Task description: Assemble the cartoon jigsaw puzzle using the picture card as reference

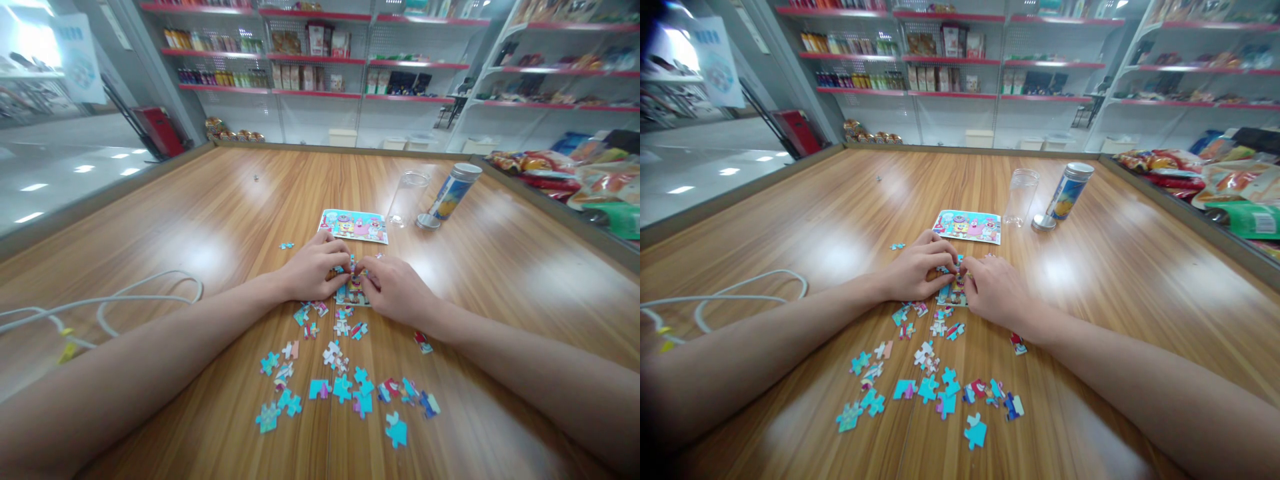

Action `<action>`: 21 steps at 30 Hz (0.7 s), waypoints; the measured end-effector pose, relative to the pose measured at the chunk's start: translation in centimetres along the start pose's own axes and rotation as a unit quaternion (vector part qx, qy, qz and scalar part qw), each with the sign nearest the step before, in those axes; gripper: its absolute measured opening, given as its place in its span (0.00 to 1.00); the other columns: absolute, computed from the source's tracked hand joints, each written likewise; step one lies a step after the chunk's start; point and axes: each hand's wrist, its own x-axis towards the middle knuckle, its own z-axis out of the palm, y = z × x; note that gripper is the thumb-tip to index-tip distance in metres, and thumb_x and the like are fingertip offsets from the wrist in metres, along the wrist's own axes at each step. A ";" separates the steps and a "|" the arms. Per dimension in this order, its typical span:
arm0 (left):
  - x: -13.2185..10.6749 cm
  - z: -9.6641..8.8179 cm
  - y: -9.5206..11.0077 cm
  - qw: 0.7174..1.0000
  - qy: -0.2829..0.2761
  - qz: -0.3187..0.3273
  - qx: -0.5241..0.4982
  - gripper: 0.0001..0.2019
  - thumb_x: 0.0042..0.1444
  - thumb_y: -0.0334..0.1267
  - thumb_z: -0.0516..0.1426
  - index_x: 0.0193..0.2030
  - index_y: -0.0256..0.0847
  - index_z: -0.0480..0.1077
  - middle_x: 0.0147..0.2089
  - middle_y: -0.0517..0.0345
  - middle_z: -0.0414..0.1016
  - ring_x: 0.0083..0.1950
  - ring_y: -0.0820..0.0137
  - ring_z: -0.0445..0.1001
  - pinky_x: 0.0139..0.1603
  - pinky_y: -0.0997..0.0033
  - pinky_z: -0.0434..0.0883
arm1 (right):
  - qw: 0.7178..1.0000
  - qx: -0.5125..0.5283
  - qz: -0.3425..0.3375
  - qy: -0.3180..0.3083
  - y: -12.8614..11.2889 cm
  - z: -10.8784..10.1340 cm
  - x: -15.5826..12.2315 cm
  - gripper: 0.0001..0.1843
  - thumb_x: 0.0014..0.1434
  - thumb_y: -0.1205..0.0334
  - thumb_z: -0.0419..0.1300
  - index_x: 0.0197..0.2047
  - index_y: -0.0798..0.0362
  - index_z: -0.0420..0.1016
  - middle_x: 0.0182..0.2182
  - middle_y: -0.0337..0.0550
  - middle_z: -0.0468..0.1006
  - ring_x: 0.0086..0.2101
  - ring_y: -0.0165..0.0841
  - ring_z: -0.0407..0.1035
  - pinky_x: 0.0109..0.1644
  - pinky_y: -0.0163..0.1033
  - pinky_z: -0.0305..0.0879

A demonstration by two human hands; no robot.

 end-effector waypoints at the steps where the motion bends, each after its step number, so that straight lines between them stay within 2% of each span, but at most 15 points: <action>1: 0.0 0.0 0.0 1.000 0.003 0.001 0.001 0.06 0.61 0.38 0.58 0.41 0.40 0.76 0.46 0.51 0.76 0.50 0.60 0.66 0.56 0.54 0.67 | 1.000 0.005 0.006 0.001 0.0 0.0 0.0 0.10 0.62 0.67 0.53 0.46 0.54 0.72 0.30 0.44 0.74 0.31 0.35 0.67 0.37 0.38 0.57; 4: 0.0 0.2 -0.2 0.999 0.044 -0.025 0.006 0.07 0.63 0.38 0.57 0.42 0.40 0.75 0.45 0.51 0.76 0.49 0.61 0.67 0.56 0.56 0.68 | 1.000 0.012 0.011 0.000 -0.1 0.0 0.0 0.11 0.62 0.66 0.54 0.48 0.54 0.72 0.30 0.43 0.74 0.31 0.35 0.67 0.37 0.38 0.58; 7: 0.0 0.4 -0.6 0.990 0.106 -0.088 0.019 0.08 0.64 0.35 0.54 0.41 0.39 0.75 0.44 0.52 0.75 0.49 0.62 0.69 0.55 0.56 0.68 | 1.000 0.007 -0.004 -0.004 -0.1 -0.1 0.1 0.08 0.62 0.67 0.54 0.42 0.53 0.73 0.28 0.42 0.73 0.30 0.34 0.66 0.37 0.38 0.57; 9: 0.0 0.5 -0.9 0.980 0.133 -0.141 0.042 0.08 0.63 0.33 0.53 0.40 0.39 0.74 0.43 0.51 0.75 0.48 0.62 0.69 0.54 0.55 0.67 | 1.000 0.010 -0.001 0.001 0.0 -0.1 0.0 0.08 0.62 0.67 0.54 0.43 0.54 0.73 0.27 0.42 0.72 0.30 0.34 0.66 0.38 0.38 0.58; 12: -0.1 0.8 -1.2 0.948 0.161 -0.254 0.107 0.08 0.60 0.35 0.55 0.44 0.39 0.74 0.46 0.47 0.74 0.50 0.55 0.68 0.54 0.47 0.66 | 1.000 0.024 0.008 0.011 0.1 0.0 -0.1 0.10 0.63 0.66 0.54 0.46 0.54 0.73 0.27 0.41 0.72 0.31 0.34 0.67 0.39 0.38 0.60; 15: -0.3 1.2 -1.4 0.913 0.165 -0.343 0.144 0.15 0.59 0.43 0.58 0.50 0.38 0.72 0.52 0.40 0.69 0.57 0.47 0.64 0.56 0.38 0.64 | 0.999 0.040 0.002 0.023 0.1 0.0 -0.1 0.12 0.64 0.67 0.52 0.47 0.54 0.73 0.27 0.42 0.72 0.31 0.35 0.67 0.40 0.39 0.60; 18: -0.3 1.5 -1.6 0.914 0.145 -0.357 0.126 0.19 0.62 0.46 0.56 0.54 0.34 0.69 0.57 0.35 0.65 0.61 0.44 0.62 0.59 0.35 0.63 | 0.999 0.044 0.001 0.030 0.0 0.0 -0.1 0.13 0.62 0.67 0.53 0.48 0.55 0.74 0.25 0.40 0.69 0.29 0.34 0.65 0.39 0.39 0.60; 21: -0.1 1.5 -1.8 0.931 0.148 -0.325 0.071 0.18 0.63 0.41 0.54 0.56 0.33 0.67 0.56 0.38 0.66 0.62 0.49 0.63 0.63 0.40 0.64 | 0.999 0.044 0.005 0.030 -0.1 0.0 -0.1 0.12 0.61 0.67 0.55 0.48 0.54 0.74 0.23 0.37 0.67 0.28 0.33 0.63 0.39 0.38 0.59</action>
